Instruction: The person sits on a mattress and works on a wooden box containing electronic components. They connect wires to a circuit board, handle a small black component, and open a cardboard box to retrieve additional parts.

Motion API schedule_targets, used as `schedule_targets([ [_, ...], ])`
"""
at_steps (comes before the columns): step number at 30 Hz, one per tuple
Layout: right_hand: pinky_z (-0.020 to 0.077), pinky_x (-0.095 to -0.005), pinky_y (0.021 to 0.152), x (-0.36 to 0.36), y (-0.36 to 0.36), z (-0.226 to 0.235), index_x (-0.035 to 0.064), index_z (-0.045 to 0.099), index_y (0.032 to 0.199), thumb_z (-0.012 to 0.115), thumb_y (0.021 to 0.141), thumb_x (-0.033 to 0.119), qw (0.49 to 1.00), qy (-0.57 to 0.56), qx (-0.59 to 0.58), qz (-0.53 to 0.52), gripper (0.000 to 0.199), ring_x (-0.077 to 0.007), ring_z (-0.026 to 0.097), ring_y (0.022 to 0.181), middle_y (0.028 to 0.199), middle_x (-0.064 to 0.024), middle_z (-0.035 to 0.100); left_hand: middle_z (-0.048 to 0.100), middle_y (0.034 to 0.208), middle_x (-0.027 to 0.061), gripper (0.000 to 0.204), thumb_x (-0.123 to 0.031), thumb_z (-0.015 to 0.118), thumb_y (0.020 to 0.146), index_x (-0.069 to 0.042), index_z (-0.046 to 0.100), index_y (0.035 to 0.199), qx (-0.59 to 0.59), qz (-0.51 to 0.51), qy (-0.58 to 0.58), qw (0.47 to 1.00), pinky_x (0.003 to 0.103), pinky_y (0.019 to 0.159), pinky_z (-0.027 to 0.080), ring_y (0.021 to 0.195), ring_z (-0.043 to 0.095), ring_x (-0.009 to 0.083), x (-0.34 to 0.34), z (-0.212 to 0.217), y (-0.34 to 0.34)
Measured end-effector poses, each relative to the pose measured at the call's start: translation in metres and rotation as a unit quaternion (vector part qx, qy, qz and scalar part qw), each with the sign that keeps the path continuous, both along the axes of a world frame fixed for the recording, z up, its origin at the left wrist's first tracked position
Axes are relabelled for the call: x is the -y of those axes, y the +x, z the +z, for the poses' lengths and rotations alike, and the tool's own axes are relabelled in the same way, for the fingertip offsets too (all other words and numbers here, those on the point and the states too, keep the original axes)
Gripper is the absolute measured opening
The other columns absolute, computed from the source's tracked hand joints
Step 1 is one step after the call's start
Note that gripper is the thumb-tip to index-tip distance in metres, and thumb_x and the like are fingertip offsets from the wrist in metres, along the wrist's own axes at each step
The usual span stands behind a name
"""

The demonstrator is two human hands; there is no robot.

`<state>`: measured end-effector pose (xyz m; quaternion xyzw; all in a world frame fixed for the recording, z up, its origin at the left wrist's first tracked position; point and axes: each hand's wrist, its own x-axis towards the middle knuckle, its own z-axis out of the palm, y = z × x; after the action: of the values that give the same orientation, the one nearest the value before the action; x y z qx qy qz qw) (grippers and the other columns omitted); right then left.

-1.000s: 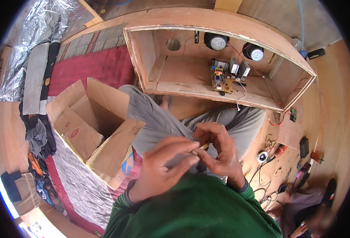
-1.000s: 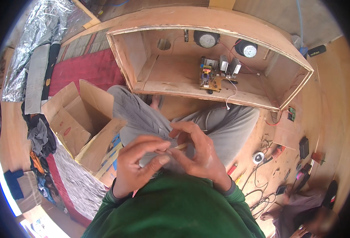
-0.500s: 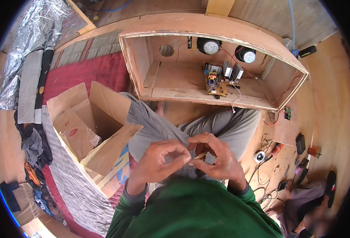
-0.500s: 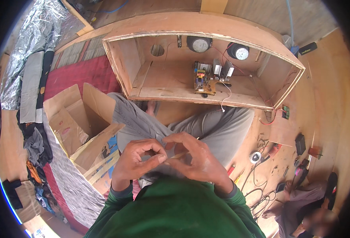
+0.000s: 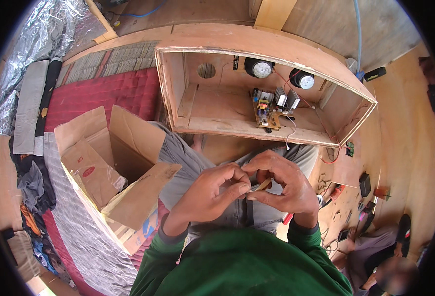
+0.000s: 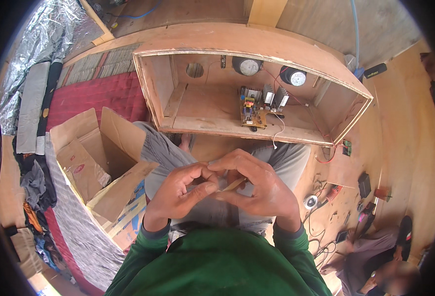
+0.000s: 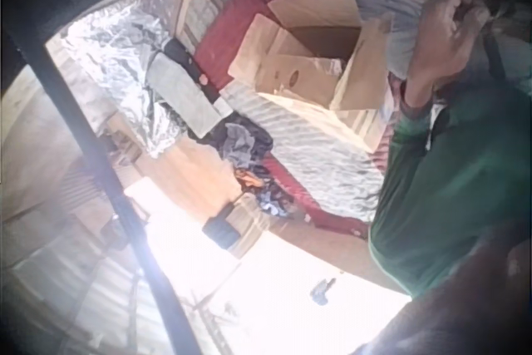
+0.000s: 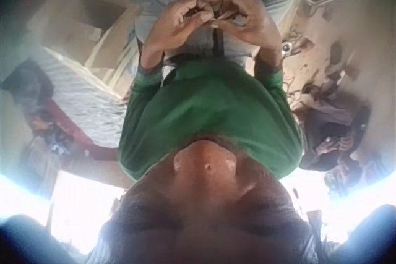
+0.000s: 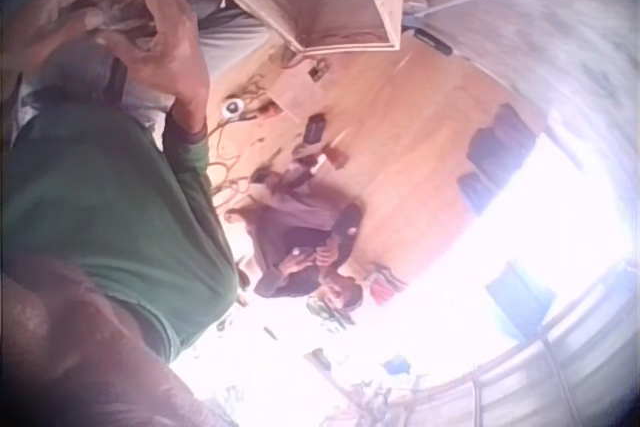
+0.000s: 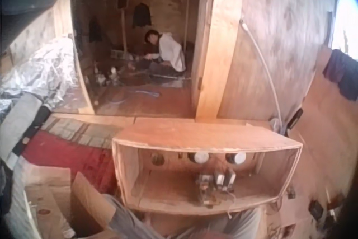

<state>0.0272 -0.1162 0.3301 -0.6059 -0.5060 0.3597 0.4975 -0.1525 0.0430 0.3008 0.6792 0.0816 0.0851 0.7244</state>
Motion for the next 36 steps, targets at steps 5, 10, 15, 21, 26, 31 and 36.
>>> schedule_targets([
  [5, 0.0553, -0.0292, 0.073, -0.009, 0.015, 0.007, 0.0026, 0.066, 0.139, 0.093, 0.083, 0.005, 0.998, -0.002, 0.046, 0.044, 0.062, -0.0149, 0.064, 0.095, 0.13, -0.011, 0.061, 0.065, 0.095, 0.0041, 0.012, -0.01, 0.064, 0.108, 0.002, 0.065, 0.108, 0.005, 0.033, 0.01, 0.999, 0.029, 0.082, 0.052, 0.087, 0.062, 0.0113, 0.0, 0.002, 0.012],
  [10, 0.0578, -0.0299, 0.072, -0.017, 0.023, 0.014, 0.0014, 0.07, 0.133, 0.089, 0.085, 0.002, 0.998, -0.023, 0.056, 0.033, 0.052, -0.0158, 0.066, 0.089, 0.125, -0.0085, 0.066, 0.066, 0.092, 0.0034, 0.013, -0.011, 0.063, 0.11, 0.002, 0.065, 0.108, -0.009, 0.042, -0.027, 0.999, 0.028, 0.079, 0.055, 0.087, 0.065, 0.0095, -0.007, -0.002, 0.022],
  [15, 0.0556, -0.0326, 0.067, -0.04, 0.024, 0.009, -0.0035, 0.072, 0.102, 0.084, 0.09, 0.001, 0.983, 0.022, 0.165, -0.081, 0.018, -0.0172, 0.069, 0.076, 0.098, -0.0107, 0.071, 0.066, 0.094, 0.0017, 0.017, -0.014, 0.063, 0.111, 0.003, 0.065, 0.108, 0.029, 0.078, -0.027, 0.996, 0.028, 0.081, 0.056, 0.087, 0.067, 0.0089, -0.029, -0.012, 0.038],
  [21, 0.0496, -0.0298, 0.063, -0.078, 0.054, 0.005, -0.0015, 0.072, 0.097, 0.08, 0.096, 0.008, 0.977, -0.001, 0.202, -0.073, 0.013, -0.0109, 0.063, 0.076, 0.091, -0.0074, 0.07, 0.068, 0.1, 0.004, 0.019, -0.016, 0.063, 0.111, 0.002, 0.068, 0.112, 0.052, 0.108, -0.101, 0.988, 0.03, 0.084, 0.059, 0.09, 0.069, 0.0113, -0.079, -0.031, 0.074],
  [26, 0.0566, -0.0422, 0.078, -0.135, 0.097, -0.028, -0.0038, 0.074, 0.099, 0.078, 0.097, 0.013, 0.959, -0.014, 0.258, -0.113, 0.017, -0.0332, 0.072, 0.082, 0.092, -0.0195, 0.074, 0.069, 0.1, 0.0057, 0.013, -0.01, 0.062, 0.105, 0.0, 0.07, 0.11, 0.033, 0.448, -0.304, 0.84, 0.032, 0.077, 0.056, 0.088, 0.066, 0.0143, -0.111, -0.101, 0.139],
  [31, 0.0552, -0.0443, 0.083, -0.183, 0.132, -0.087, -0.002, 0.074, 0.101, 0.076, 0.098, 0.019, 0.93, -0.047, 0.362, -0.054, 0.021, -0.0361, 0.071, 0.092, 0.098, -0.0199, 0.074, 0.069, 0.106, 0.0096, 0.016, -0.004, 0.057, 0.1, -0.002, 0.068, 0.111, -0.129, 0.441, -0.391, 0.798, 0.038, 0.077, 0.054, 0.09, 0.066, 0.0216, -0.112, -0.178, 0.18],
  [36, 0.0549, -0.0515, 0.094, -0.213, 0.159, -0.125, 0.0041, 0.073, 0.115, 0.069, 0.101, 0.029, 0.907, -0.164, 0.387, 0.009, 0.029, -0.0415, 0.07, 0.112, 0.112, -0.0216, 0.075, 0.07, 0.119, 0.0117, 0.035, -0.001, 0.061, 0.097, 0.0, 0.065, 0.132, -0.105, 0.396, -0.429, 0.805, 0.042, 0.1, 0.052, 0.112, 0.069, 0.0246, -0.099, -0.182, 0.185],
])
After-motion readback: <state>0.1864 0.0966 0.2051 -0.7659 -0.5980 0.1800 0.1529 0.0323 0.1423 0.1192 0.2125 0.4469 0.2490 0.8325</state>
